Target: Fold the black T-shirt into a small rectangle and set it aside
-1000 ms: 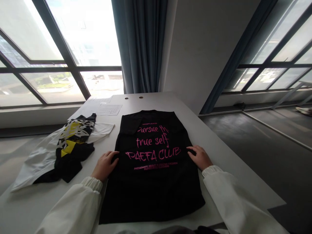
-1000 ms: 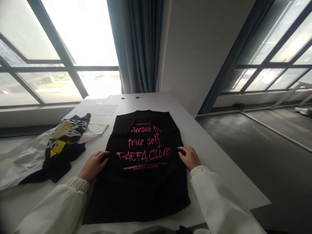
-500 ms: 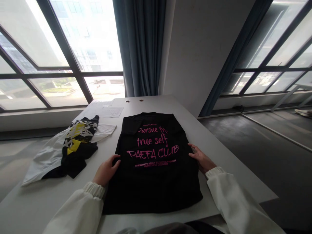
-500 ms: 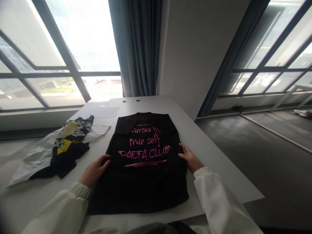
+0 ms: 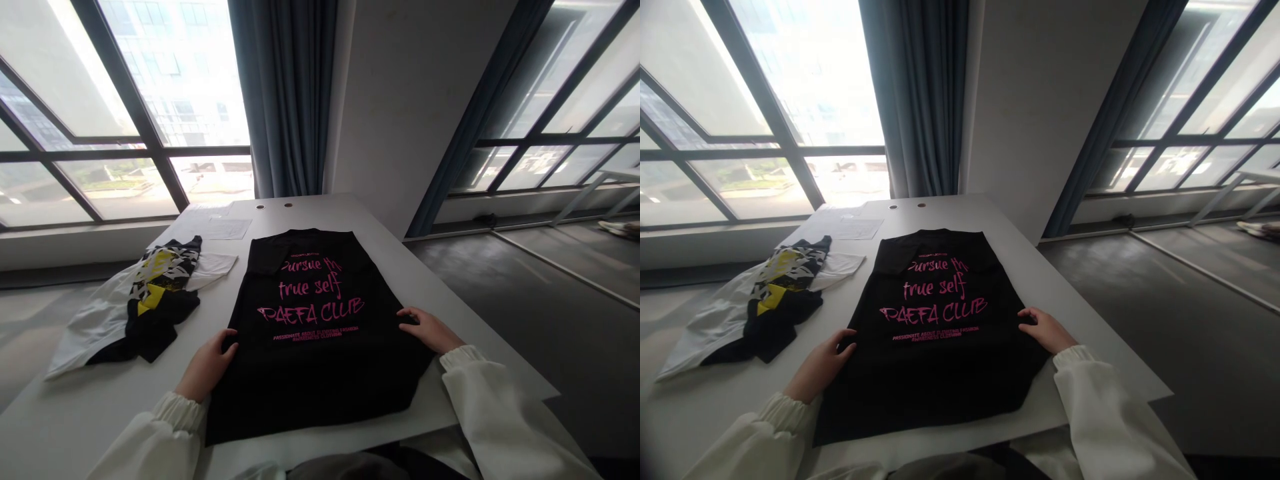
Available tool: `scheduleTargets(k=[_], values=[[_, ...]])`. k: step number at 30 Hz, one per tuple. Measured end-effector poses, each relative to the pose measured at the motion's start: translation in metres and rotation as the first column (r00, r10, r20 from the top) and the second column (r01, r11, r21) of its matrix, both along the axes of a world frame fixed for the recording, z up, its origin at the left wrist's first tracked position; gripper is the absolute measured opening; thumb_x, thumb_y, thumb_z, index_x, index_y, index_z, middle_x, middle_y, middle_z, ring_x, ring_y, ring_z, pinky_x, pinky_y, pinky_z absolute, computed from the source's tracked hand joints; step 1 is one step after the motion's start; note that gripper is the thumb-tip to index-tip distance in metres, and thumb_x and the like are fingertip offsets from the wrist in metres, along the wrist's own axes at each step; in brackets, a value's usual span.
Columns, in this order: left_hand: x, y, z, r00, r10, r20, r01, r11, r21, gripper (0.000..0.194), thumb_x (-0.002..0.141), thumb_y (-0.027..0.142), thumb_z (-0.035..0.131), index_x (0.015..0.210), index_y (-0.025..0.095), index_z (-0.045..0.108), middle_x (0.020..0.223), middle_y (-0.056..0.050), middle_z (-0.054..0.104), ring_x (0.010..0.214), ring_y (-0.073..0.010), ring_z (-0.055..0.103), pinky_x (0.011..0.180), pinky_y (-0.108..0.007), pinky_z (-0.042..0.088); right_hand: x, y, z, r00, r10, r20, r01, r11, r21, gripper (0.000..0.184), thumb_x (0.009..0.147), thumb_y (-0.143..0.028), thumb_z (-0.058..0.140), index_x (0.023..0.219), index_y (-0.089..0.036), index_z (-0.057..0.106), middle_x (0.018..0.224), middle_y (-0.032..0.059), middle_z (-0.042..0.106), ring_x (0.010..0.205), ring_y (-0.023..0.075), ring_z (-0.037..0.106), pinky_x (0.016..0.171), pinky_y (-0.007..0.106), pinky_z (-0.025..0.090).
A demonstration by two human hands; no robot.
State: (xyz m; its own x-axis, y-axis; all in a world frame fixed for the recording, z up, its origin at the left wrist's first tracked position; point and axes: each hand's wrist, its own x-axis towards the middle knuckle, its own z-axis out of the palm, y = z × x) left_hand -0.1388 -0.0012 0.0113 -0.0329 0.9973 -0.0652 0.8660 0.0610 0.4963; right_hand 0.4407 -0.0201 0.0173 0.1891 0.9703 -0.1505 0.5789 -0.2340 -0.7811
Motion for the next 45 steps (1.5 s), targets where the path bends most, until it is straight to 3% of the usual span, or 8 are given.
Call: scheduleTargets(k=[3, 9, 16, 20, 25, 29, 33, 45], values=[[0.0, -0.001, -0.002, 0.998, -0.029, -0.048, 0.028, 0.999, -0.033, 0.038, 0.092, 0.039, 0.057, 0.125, 0.024, 0.068, 0.114, -0.008, 0.077, 0.108, -0.0263, 0.073, 0.096, -0.035, 0.055, 0.011, -0.005, 0.008, 0.951, 0.075, 0.301, -0.048, 0.994, -0.095, 0.034, 0.076, -0.037, 0.074, 0.108, -0.023, 0.077, 0.107, 0.0102, 0.08, 0.112, 0.0338, 0.073, 0.094, 0.041, 0.055], [0.004, -0.002, 0.016, 0.944, -0.074, -0.321, 0.09, 0.995, 0.033, 0.035, 0.095, 0.044, 0.058, 0.117, 0.024, 0.076, 0.128, -0.013, 0.066, 0.102, -0.0281, 0.072, 0.097, -0.042, 0.055, 0.011, -0.015, 0.034, 0.822, 0.257, 0.509, -0.112, 0.948, -0.299, 0.036, 0.082, -0.039, 0.072, 0.113, -0.023, 0.08, 0.092, 0.0085, 0.08, 0.09, 0.0297, 0.077, 0.079, 0.036, 0.055], [0.084, 0.061, 0.06, 0.804, -0.388, -0.45, 0.504, 0.847, 0.171, 0.027, 0.1, 0.04, 0.059, 0.107, 0.022, 0.078, 0.114, -0.011, 0.071, 0.107, -0.0276, 0.068, 0.101, -0.04, 0.052, -0.058, 0.041, 0.063, 0.659, 0.274, 0.701, -0.348, 0.937, -0.039, 0.047, 0.095, -0.046, 0.06, 0.132, -0.019, 0.074, 0.127, 0.0157, 0.074, 0.117, 0.0327, 0.069, 0.105, 0.042, 0.051], [0.168, 0.115, 0.05, 0.759, -0.496, -0.422, 0.605, 0.776, 0.175, 0.037, 0.103, 0.037, 0.057, 0.133, 0.021, 0.07, 0.142, -0.014, 0.065, 0.13, -0.0292, 0.062, 0.111, -0.042, 0.047, -0.124, 0.1, 0.051, 0.627, 0.353, 0.694, -0.499, 0.866, 0.01, 0.055, 0.1, -0.042, 0.058, 0.147, -0.016, 0.064, 0.145, 0.0158, 0.064, 0.136, 0.03, 0.058, 0.119, 0.038, 0.041], [0.227, 0.152, 0.012, 0.783, -0.487, -0.387, 0.576, 0.803, 0.155, 0.06, 0.107, 0.043, 0.044, 0.161, 0.015, 0.044, 0.169, -0.015, 0.041, 0.157, -0.0303, 0.037, 0.125, -0.046, 0.035, -0.155, 0.135, 0.002, 0.627, 0.37, 0.686, -0.437, 0.896, -0.084, 0.067, 0.104, -0.048, 0.052, 0.162, -0.015, 0.045, 0.169, 0.0165, 0.04, 0.157, 0.0322, 0.035, 0.128, 0.047, 0.028], [0.226, 0.153, -0.015, 0.755, -0.544, -0.365, 0.612, 0.786, 0.094, 0.065, 0.108, 0.05, 0.04, 0.165, 0.018, 0.039, 0.174, -0.011, 0.033, 0.161, -0.0293, 0.028, 0.131, -0.051, 0.024, -0.146, 0.129, -0.029, 0.636, 0.327, 0.699, -0.425, 0.904, -0.036, 0.069, 0.107, -0.051, 0.041, 0.167, -0.019, 0.035, 0.175, 0.0118, 0.027, 0.161, 0.0333, 0.025, 0.13, 0.054, 0.019], [0.214, 0.145, -0.029, 0.729, -0.585, -0.356, 0.651, 0.753, 0.097, 0.068, 0.108, 0.053, 0.039, 0.167, 0.02, 0.035, 0.176, -0.012, 0.025, 0.163, -0.0313, 0.023, 0.131, -0.056, 0.02, -0.141, 0.126, -0.036, 0.637, 0.335, 0.694, -0.457, 0.889, -0.009, 0.07, 0.106, -0.054, 0.04, 0.167, -0.019, 0.036, 0.176, 0.0124, 0.026, 0.161, 0.0346, 0.025, 0.13, 0.055, 0.019], [0.182, 0.1, -0.03, 0.723, -0.565, -0.398, 0.657, 0.741, 0.14, 0.066, 0.108, 0.053, 0.042, 0.166, 0.023, 0.037, 0.175, -0.01, 0.03, 0.162, -0.0329, 0.024, 0.132, -0.055, 0.02, -0.143, 0.126, -0.033, 0.637, 0.35, 0.687, -0.452, 0.891, -0.034, 0.071, 0.107, -0.054, 0.04, 0.168, -0.02, 0.033, 0.176, 0.0133, 0.025, 0.162, 0.0346, 0.022, 0.13, 0.056, 0.017]])
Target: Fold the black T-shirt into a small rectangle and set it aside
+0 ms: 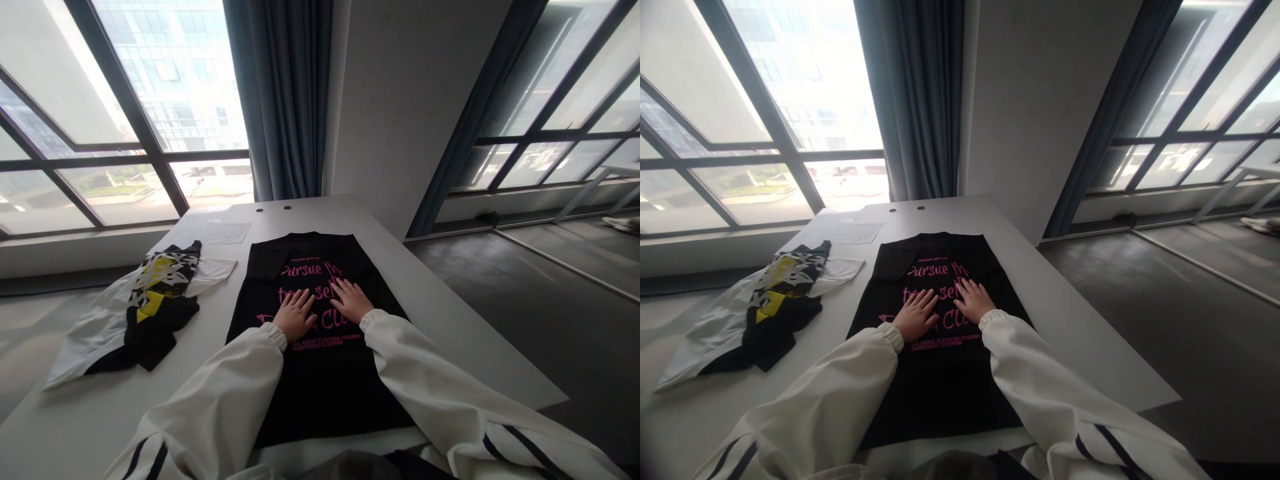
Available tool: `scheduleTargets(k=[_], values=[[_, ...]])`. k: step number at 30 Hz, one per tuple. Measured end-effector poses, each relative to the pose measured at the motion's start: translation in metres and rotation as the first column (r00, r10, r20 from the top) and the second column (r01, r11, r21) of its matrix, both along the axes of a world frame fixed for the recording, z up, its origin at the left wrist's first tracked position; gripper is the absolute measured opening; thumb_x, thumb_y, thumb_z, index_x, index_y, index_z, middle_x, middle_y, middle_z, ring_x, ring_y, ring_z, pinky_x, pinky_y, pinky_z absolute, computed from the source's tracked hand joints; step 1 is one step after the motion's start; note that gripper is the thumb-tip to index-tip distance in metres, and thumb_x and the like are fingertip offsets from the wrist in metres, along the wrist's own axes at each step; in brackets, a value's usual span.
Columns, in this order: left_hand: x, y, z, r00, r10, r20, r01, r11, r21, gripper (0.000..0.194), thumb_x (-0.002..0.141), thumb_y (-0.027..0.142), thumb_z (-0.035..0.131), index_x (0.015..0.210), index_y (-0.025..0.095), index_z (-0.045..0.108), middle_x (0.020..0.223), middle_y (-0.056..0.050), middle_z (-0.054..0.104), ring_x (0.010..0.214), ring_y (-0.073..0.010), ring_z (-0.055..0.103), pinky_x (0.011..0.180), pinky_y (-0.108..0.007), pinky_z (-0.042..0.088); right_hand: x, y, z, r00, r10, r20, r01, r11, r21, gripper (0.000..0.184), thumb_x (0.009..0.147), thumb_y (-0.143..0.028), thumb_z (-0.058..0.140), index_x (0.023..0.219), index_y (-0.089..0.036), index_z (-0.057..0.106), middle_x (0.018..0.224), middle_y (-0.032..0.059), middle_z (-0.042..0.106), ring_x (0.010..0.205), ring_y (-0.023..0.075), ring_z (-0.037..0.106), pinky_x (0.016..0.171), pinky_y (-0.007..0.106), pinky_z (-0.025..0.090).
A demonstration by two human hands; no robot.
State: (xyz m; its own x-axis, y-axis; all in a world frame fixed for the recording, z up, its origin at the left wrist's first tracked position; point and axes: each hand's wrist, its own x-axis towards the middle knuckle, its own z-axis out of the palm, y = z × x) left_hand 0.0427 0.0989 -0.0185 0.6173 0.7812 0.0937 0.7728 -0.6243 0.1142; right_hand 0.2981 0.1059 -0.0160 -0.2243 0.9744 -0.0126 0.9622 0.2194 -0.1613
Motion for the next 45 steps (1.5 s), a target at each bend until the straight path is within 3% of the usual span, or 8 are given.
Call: scheduleTargets(k=[8, 12, 20, 25, 29, 34, 40, 45], values=[[-0.054, -0.055, 0.0, 0.991, -0.1, -0.091, 0.094, 0.994, -0.061, 0.07, 0.105, 0.057, 0.049, 0.168, 0.032, 0.031, 0.176, -0.01, 0.022, 0.162, -0.0373, 0.023, 0.128, -0.063, 0.024, 0.023, -0.029, 0.019, 0.995, 0.098, -0.019, -0.1, 0.967, -0.234, 0.079, 0.102, -0.064, 0.047, 0.171, -0.03, 0.026, 0.179, 0.0081, 0.013, 0.164, 0.0368, 0.011, 0.13, 0.061, 0.012], [-0.092, -0.089, 0.004, 0.993, -0.104, -0.056, 0.099, 0.991, -0.089, 0.066, 0.106, 0.049, 0.051, 0.168, 0.038, 0.03, 0.176, -0.006, 0.024, 0.162, -0.0341, 0.024, 0.129, -0.06, 0.024, 0.041, -0.065, 0.016, 0.989, 0.132, -0.067, -0.143, 0.971, -0.193, 0.075, 0.102, -0.06, 0.05, 0.169, -0.034, 0.03, 0.178, 0.0065, 0.017, 0.164, 0.0354, 0.013, 0.131, 0.06, 0.014], [-0.156, -0.144, 0.012, 0.997, 0.074, 0.028, -0.07, 0.991, -0.109, 0.058, 0.106, 0.047, 0.05, 0.163, 0.043, 0.04, 0.174, -0.001, 0.032, 0.161, -0.0307, 0.029, 0.129, -0.057, 0.028, 0.076, -0.12, 0.009, 0.979, 0.115, -0.169, -0.132, 0.987, -0.091, 0.063, 0.103, -0.051, 0.051, 0.163, -0.032, 0.045, 0.175, 0.0074, 0.03, 0.162, 0.0333, 0.024, 0.131, 0.059, 0.021], [-0.186, -0.174, -0.006, 0.921, 0.375, 0.104, -0.377, 0.926, -0.005, 0.064, 0.1, 0.048, 0.054, 0.161, 0.03, 0.046, 0.172, -0.009, 0.037, 0.16, -0.0356, 0.031, 0.127, -0.058, 0.031, 0.097, -0.147, 0.007, 0.973, 0.058, -0.223, -0.073, 0.995, -0.061, 0.063, 0.101, -0.05, 0.05, 0.159, -0.026, 0.05, 0.173, 0.0103, 0.034, 0.161, 0.0316, 0.027, 0.13, 0.056, 0.025], [-0.195, -0.188, -0.007, 0.82, 0.543, 0.182, -0.558, 0.829, 0.036, 0.056, 0.095, 0.048, 0.057, 0.14, 0.015, 0.061, 0.16, -0.021, 0.052, 0.151, -0.0392, 0.045, 0.122, -0.057, 0.04, 0.11, -0.167, 0.0, 0.978, -0.032, -0.207, 0.035, 0.999, 0.015, 0.059, 0.098, -0.05, 0.052, 0.152, -0.025, 0.058, 0.169, 0.0111, 0.041, 0.159, 0.0328, 0.032, 0.129, 0.054, 0.03], [-0.19, -0.192, 0.019, 0.809, 0.54, 0.231, -0.537, 0.84, -0.083, 0.022, 0.093, 0.043, 0.051, 0.088, 0.024, 0.062, 0.132, -0.013, 0.071, 0.121, -0.0327, 0.067, 0.107, -0.049, 0.051, 0.118, -0.18, 0.0, 0.962, -0.249, -0.11, 0.267, 0.944, 0.194, 0.052, 0.094, -0.043, 0.055, 0.14, -0.02, 0.065, 0.143, 0.0174, 0.064, 0.145, 0.0382, 0.05, 0.122, 0.057, 0.038], [-0.182, -0.194, 0.04, 0.687, 0.648, 0.329, -0.561, 0.761, -0.327, 0.024, 0.093, 0.05, 0.045, 0.087, 0.028, 0.05, 0.076, -0.001, 0.069, 0.073, -0.0239, 0.069, 0.07, -0.036, 0.053, 0.113, -0.189, 0.019, 0.92, -0.368, -0.134, 0.381, 0.921, 0.084, 0.047, 0.094, -0.03, 0.052, 0.139, -0.023, 0.064, 0.116, 0.0132, 0.077, 0.112, 0.0325, 0.071, 0.103, 0.048, 0.053], [-0.183, -0.2, 0.041, 0.533, 0.713, 0.455, -0.486, 0.699, -0.525, 0.04, 0.087, 0.057, 0.053, 0.113, 0.027, 0.048, 0.09, -0.001, 0.077, 0.068, -0.0218, 0.071, 0.064, -0.032, 0.055, 0.119, -0.197, 0.037, 0.822, -0.339, -0.457, 0.331, 0.938, -0.1, 0.06, 0.089, -0.038, 0.062, 0.148, -0.028, 0.057, 0.125, 0.0103, 0.075, 0.125, 0.0318, 0.069, 0.105, 0.046, 0.054]])
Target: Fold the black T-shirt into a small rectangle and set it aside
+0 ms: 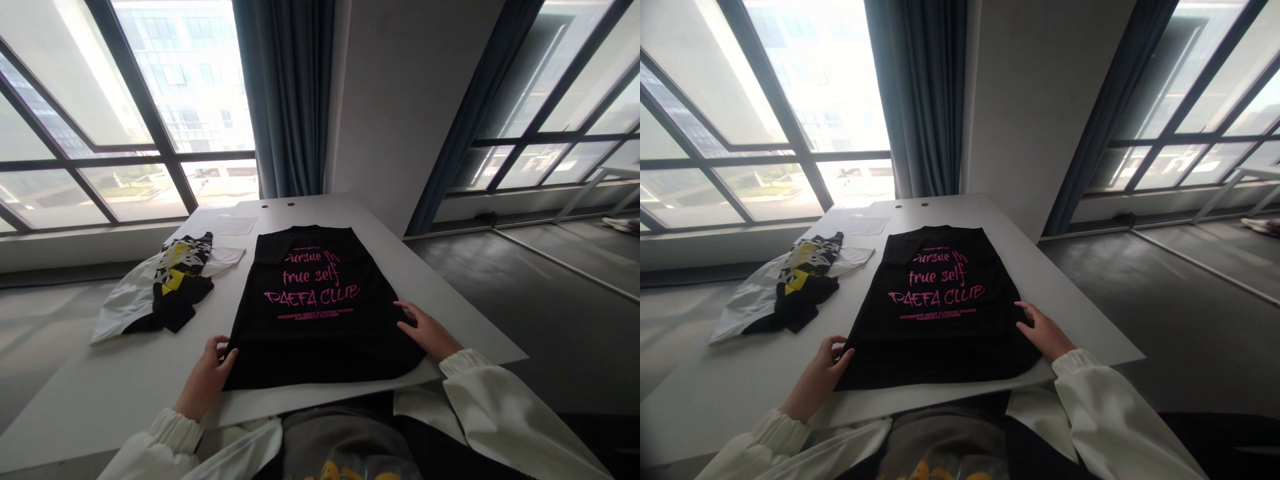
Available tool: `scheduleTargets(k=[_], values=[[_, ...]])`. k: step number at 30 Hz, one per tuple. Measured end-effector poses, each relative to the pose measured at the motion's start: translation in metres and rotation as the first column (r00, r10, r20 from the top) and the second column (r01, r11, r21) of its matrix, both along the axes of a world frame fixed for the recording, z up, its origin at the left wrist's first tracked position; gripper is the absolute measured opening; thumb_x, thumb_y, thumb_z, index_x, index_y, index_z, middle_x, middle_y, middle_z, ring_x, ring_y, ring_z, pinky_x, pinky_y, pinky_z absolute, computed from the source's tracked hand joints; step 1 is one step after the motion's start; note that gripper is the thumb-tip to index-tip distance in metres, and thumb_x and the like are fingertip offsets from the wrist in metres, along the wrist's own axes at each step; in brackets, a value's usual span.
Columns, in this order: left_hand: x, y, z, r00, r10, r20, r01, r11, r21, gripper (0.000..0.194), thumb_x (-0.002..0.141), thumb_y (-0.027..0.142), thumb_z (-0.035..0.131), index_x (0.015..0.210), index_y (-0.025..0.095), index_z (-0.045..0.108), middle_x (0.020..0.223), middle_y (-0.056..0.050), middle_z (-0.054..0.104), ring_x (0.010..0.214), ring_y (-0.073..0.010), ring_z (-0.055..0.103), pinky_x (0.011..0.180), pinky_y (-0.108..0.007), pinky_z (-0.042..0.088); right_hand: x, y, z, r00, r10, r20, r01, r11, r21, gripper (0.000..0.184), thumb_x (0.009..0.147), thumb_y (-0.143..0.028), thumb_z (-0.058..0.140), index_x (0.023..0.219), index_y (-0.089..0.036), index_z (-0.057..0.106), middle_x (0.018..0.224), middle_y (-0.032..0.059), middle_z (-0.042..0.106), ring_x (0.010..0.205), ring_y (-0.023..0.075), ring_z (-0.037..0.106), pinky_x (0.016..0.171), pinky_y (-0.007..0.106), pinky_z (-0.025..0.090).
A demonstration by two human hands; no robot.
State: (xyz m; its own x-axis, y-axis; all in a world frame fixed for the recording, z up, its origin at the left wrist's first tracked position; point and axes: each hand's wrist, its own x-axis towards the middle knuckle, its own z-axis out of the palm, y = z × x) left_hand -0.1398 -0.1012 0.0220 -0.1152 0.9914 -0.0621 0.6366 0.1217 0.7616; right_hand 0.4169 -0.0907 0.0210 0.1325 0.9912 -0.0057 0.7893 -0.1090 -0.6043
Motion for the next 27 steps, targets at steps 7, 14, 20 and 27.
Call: scheduleTargets(k=[7, 14, 20, 27], values=[[-0.009, -0.004, -0.006, 0.996, -0.073, -0.044, 0.069, 0.995, -0.071, 0.054, 0.087, 0.054, 0.059, 0.133, 0.028, 0.054, 0.11, -0.008, 0.079, 0.084, -0.0252, 0.076, 0.079, -0.035, 0.058, 0.023, -0.023, 0.021, 0.918, 0.088, -0.388, -0.221, 0.923, -0.314, 0.068, 0.07, -0.041, 0.074, 0.136, -0.028, 0.065, 0.114, 0.0078, 0.076, 0.09, 0.0275, 0.075, 0.08, 0.042, 0.063], [-0.025, -0.002, -0.008, 0.907, -0.224, -0.358, 0.189, 0.973, -0.13, 0.041, 0.086, 0.049, 0.061, 0.121, 0.028, 0.068, 0.102, -0.004, 0.071, 0.081, -0.0223, 0.071, 0.084, -0.036, 0.056, 0.024, -0.031, 0.038, 0.989, 0.149, 0.014, -0.116, 0.826, -0.551, 0.03, 0.069, -0.035, 0.08, 0.097, -0.023, 0.076, 0.08, 0.0015, 0.069, 0.061, 0.0184, 0.063, 0.054, 0.029, 0.049], [0.008, 0.016, 0.029, 0.79, -0.243, -0.563, 0.354, 0.93, 0.095, 0.031, 0.098, 0.048, 0.055, 0.112, 0.026, 0.071, 0.123, -0.009, 0.061, 0.097, -0.0245, 0.07, 0.094, -0.04, 0.055, 0.006, 0.003, 0.07, 0.908, 0.198, 0.37, -0.108, 0.963, -0.249, 0.035, 0.096, -0.044, 0.058, 0.1, -0.02, 0.082, 0.099, 0.0111, 0.078, 0.094, 0.0279, 0.072, 0.087, 0.037, 0.051], [0.127, 0.073, 0.037, 0.613, -0.417, -0.671, 0.623, 0.777, 0.086, 0.043, 0.098, 0.042, 0.065, 0.139, 0.03, 0.067, 0.148, -0.01, 0.06, 0.137, -0.0341, 0.056, 0.113, -0.051, 0.047, -0.103, 0.06, 0.035, 0.841, 0.228, 0.49, -0.156, 0.971, -0.183, 0.065, 0.102, -0.053, 0.053, 0.151, -0.01, 0.06, 0.153, 0.0234, 0.058, 0.143, 0.0361, 0.053, 0.117, 0.043, 0.04]])
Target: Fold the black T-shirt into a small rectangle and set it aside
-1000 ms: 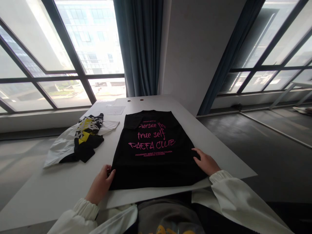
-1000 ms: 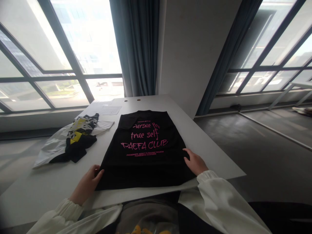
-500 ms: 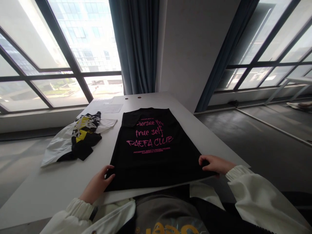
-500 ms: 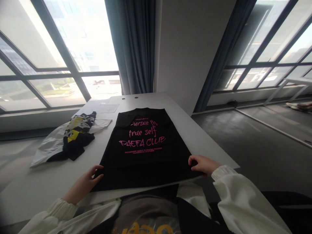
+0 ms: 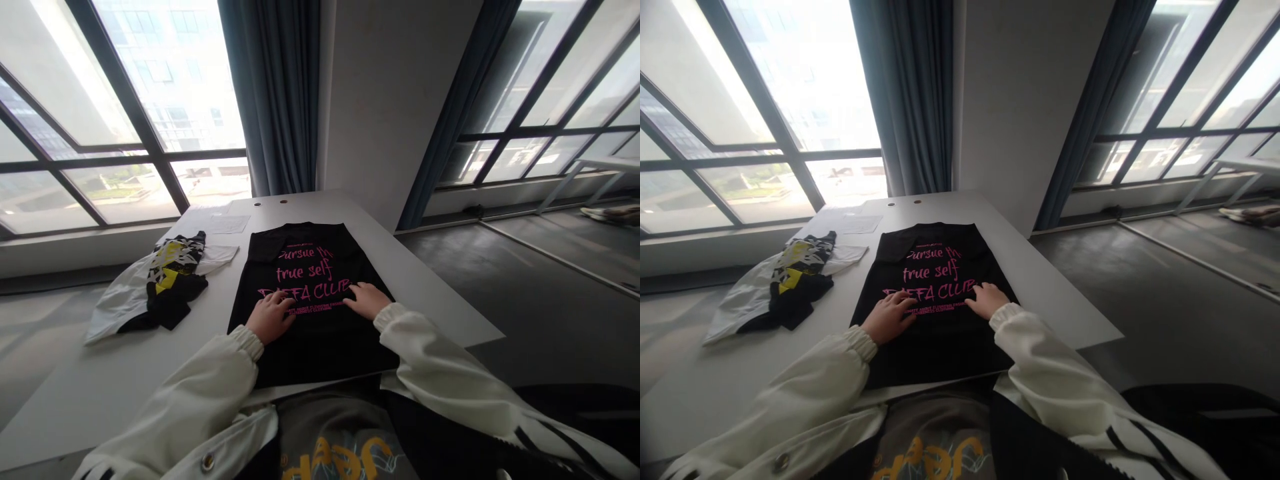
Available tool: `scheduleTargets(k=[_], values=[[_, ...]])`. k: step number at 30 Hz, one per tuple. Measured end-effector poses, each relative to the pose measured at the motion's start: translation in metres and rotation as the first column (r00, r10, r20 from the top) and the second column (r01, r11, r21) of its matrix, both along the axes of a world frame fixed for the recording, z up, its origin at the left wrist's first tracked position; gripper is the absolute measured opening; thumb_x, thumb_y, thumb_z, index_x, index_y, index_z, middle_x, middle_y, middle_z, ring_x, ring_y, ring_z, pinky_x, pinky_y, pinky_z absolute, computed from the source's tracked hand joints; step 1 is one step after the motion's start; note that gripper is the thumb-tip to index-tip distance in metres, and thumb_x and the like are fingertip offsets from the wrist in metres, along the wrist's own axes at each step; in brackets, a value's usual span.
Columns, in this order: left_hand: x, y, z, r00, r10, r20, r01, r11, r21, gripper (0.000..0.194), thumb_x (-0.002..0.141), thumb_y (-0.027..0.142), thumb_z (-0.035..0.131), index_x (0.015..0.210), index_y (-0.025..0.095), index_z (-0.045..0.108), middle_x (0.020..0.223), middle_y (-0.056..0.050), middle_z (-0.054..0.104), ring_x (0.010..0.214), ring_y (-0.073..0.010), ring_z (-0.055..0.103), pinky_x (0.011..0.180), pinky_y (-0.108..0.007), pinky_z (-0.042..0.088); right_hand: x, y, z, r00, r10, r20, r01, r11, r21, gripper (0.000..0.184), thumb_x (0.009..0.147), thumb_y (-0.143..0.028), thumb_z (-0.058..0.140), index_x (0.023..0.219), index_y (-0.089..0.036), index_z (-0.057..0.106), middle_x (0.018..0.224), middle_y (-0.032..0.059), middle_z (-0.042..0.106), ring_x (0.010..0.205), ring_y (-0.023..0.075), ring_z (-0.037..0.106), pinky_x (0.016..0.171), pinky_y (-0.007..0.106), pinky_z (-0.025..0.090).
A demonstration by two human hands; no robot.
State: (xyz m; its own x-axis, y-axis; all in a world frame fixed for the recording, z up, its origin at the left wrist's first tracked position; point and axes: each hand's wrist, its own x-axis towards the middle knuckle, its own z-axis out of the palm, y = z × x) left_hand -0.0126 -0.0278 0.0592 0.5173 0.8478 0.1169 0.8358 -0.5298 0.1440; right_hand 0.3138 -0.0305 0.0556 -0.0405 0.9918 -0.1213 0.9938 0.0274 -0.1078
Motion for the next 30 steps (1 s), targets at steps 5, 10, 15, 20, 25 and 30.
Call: scheduleTargets(k=[5, 10, 15, 20, 25, 30], values=[[0.033, -0.002, -0.047, 0.999, 0.042, -0.029, -0.043, 0.998, -0.037, 0.056, 0.104, 0.046, 0.057, 0.158, 0.031, 0.051, 0.17, -0.011, 0.04, 0.158, -0.037, 0.033, 0.127, -0.064, 0.027, -0.018, 0.002, -0.055, 0.998, -0.06, 0.025, 0.059, 0.998, 0.031, 0.075, 0.108, -0.058, 0.039, 0.169, -0.015, 0.03, 0.176, 0.0193, 0.02, 0.163, 0.0341, 0.019, 0.13, 0.051, 0.018], [0.026, -0.011, -0.064, 1.0, 0.003, -0.002, -0.003, 0.998, -0.057, 0.06, 0.103, 0.046, 0.057, 0.16, 0.029, 0.048, 0.172, -0.012, 0.035, 0.161, -0.0378, 0.027, 0.128, -0.068, 0.021, -0.009, -0.003, -0.069, 0.999, -0.034, 0.029, 0.033, 0.999, 0.037, 0.074, 0.109, -0.058, 0.037, 0.171, -0.018, 0.026, 0.178, 0.017, 0.015, 0.164, 0.0334, 0.015, 0.131, 0.051, 0.013], [0.022, -0.009, -0.06, 0.973, -0.213, 0.085, 0.219, 0.973, -0.067, 0.06, 0.099, 0.043, 0.064, 0.157, 0.031, 0.053, 0.17, -0.008, 0.04, 0.161, -0.0343, 0.028, 0.13, -0.06, 0.024, -0.005, -0.001, -0.071, 0.998, 0.054, 0.029, -0.055, 0.997, 0.062, 0.074, 0.108, -0.057, 0.039, 0.17, -0.018, 0.029, 0.177, 0.0171, 0.018, 0.163, 0.0344, 0.019, 0.13, 0.05, 0.016], [0.022, -0.01, -0.059, 0.94, -0.324, 0.103, 0.333, 0.939, -0.082, 0.061, 0.098, 0.045, 0.066, 0.157, 0.034, 0.053, 0.172, -0.006, 0.038, 0.159, -0.0323, 0.032, 0.131, -0.058, 0.024, 0.008, 0.003, -0.075, 0.997, 0.08, 0.023, -0.082, 0.993, 0.084, 0.07, 0.108, -0.055, 0.04, 0.168, -0.02, 0.034, 0.176, 0.0159, 0.023, 0.162, 0.0327, 0.024, 0.129, 0.048, 0.02], [0.022, -0.01, -0.061, 0.976, -0.209, 0.059, 0.213, 0.974, -0.081, 0.059, 0.101, 0.048, 0.061, 0.159, 0.04, 0.049, 0.173, -0.004, 0.036, 0.161, -0.0334, 0.028, 0.13, -0.061, 0.023, 0.018, 0.006, -0.077, 0.991, -0.128, 0.031, 0.126, 0.99, 0.07, 0.072, 0.108, -0.059, 0.038, 0.169, -0.023, 0.031, 0.177, 0.0145, 0.021, 0.162, 0.0332, 0.022, 0.129, 0.05, 0.019], [0.022, -0.007, -0.064, 0.998, 0.053, 0.025, -0.052, 0.998, -0.036, 0.054, 0.104, 0.048, 0.056, 0.157, 0.039, 0.052, 0.172, -0.007, 0.037, 0.161, -0.0361, 0.028, 0.129, -0.064, 0.02, 0.016, 0.005, -0.076, 0.982, -0.184, 0.03, 0.183, 0.982, 0.039, 0.073, 0.108, -0.062, 0.032, 0.171, -0.025, 0.026, 0.178, 0.0128, 0.018, 0.163, 0.0336, 0.017, 0.13, 0.051, 0.015]])
